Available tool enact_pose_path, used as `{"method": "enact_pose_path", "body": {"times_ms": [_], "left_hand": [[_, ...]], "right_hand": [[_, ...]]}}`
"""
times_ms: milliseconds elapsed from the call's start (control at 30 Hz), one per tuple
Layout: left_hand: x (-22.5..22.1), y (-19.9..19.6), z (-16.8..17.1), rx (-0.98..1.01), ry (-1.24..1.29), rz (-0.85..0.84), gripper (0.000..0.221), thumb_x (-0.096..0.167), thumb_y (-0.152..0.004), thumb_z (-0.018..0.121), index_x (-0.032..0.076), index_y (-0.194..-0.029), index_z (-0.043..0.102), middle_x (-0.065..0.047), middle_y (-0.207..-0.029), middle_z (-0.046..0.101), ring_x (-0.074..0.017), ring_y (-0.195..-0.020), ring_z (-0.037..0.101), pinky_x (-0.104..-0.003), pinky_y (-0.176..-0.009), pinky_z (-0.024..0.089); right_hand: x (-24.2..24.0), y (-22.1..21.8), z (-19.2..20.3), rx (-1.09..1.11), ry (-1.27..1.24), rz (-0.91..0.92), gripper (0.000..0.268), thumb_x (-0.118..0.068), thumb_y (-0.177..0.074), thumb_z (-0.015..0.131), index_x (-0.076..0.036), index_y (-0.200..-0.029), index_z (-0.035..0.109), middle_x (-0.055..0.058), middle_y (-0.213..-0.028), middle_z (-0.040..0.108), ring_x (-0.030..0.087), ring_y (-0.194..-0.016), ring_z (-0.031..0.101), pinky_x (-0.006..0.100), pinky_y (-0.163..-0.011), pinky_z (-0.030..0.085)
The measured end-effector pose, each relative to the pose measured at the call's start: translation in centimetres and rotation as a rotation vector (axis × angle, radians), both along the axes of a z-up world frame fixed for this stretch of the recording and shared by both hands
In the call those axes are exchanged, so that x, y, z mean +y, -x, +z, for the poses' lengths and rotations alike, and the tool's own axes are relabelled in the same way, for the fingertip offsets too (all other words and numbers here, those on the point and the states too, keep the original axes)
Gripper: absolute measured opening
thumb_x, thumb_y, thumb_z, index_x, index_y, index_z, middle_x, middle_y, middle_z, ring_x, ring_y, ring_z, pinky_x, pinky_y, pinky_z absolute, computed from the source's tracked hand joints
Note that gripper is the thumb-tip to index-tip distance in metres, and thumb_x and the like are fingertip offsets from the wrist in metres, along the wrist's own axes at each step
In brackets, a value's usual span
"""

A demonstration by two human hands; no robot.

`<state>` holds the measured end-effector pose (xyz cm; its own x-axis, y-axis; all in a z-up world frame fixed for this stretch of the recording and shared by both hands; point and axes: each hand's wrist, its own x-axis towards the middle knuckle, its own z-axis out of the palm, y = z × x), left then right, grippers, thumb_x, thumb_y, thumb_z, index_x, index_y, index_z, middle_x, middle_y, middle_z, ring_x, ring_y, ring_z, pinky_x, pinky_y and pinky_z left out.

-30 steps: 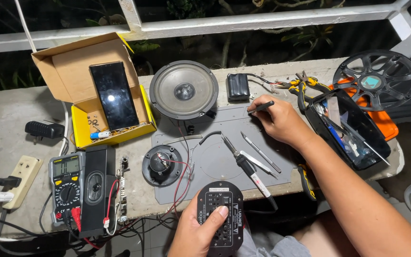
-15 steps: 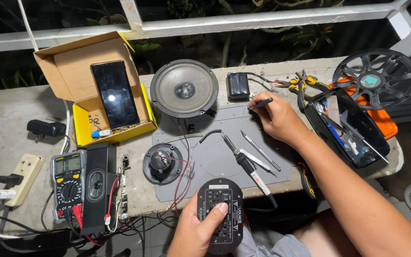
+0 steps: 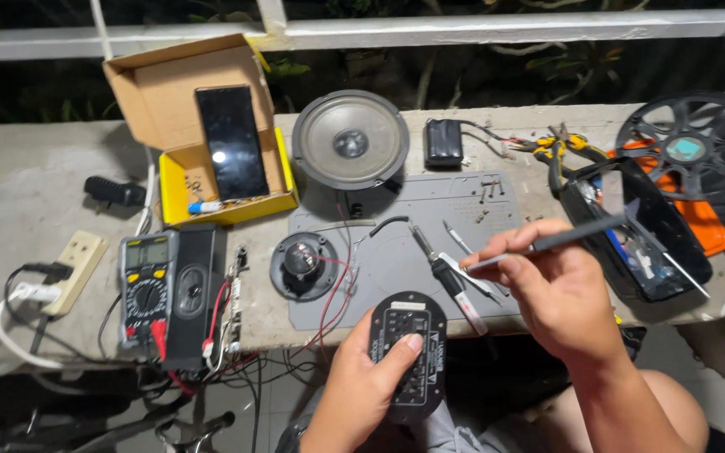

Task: Assembling and soldering electronic components for a speaker system on a repair bench.

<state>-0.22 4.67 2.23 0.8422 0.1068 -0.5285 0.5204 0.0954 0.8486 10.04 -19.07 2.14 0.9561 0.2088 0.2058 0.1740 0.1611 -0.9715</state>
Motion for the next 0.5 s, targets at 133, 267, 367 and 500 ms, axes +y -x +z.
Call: {"method": "enact_pose_path", "body": {"times_ms": [133, 267, 367, 500], "left_hand": [[-0.5, 0.2, -0.4, -0.049, -0.076, -0.021, 0.048, 0.033, -0.095, 0.082, 0.023, -0.142, 0.083, 0.007, -0.127, 0.093, -0.0078, -0.118, 0.085, -0.027, -0.112, 0.063], [-1.0, 0.2, -0.7, -0.110, -0.084, -0.022, 0.051, 0.035, -0.095, 0.081, 0.023, -0.144, 0.081, 0.007, -0.129, 0.092, -0.0085, -0.119, 0.084, -0.027, -0.112, 0.062], [-1.2, 0.3, -1.0, -0.136, -0.126, -0.024, 0.051, 0.036, -0.094, 0.081, 0.024, -0.144, 0.081, 0.008, -0.128, 0.092, -0.0083, -0.118, 0.084, -0.027, -0.111, 0.062], [-1.3, 0.3, -1.3, -0.189, -0.163, -0.028, 0.049, 0.037, -0.095, 0.080, 0.023, -0.142, 0.081, 0.007, -0.130, 0.092, -0.0088, -0.121, 0.084, -0.029, -0.111, 0.062]], "right_hand": [[1.4, 3.0, 0.9, -0.117, 0.090, 0.097, 0.015, 0.001, -0.114, 0.063, -0.008, -0.124, 0.055, 0.019, -0.116, 0.076, 0.037, -0.113, 0.089, 0.051, -0.112, 0.075], [2.4, 3.7, 1.7, -0.385, 0.314, 0.088, 0.013, 0.004, -0.112, 0.063, -0.003, -0.124, 0.061, 0.018, -0.119, 0.078, 0.033, -0.115, 0.092, 0.042, -0.111, 0.075], [2.9, 3.8, 1.8, -0.501, 0.423, 0.083, 0.013, 0.003, -0.111, 0.065, -0.002, -0.122, 0.063, 0.017, -0.117, 0.078, 0.030, -0.114, 0.090, 0.040, -0.107, 0.074], [3.3, 4.4, 1.7, -0.580, 0.461, 0.126, 0.007, -0.005, -0.114, 0.060, -0.004, -0.121, 0.063, 0.019, -0.117, 0.081, 0.030, -0.108, 0.088, 0.038, -0.100, 0.073]]}}
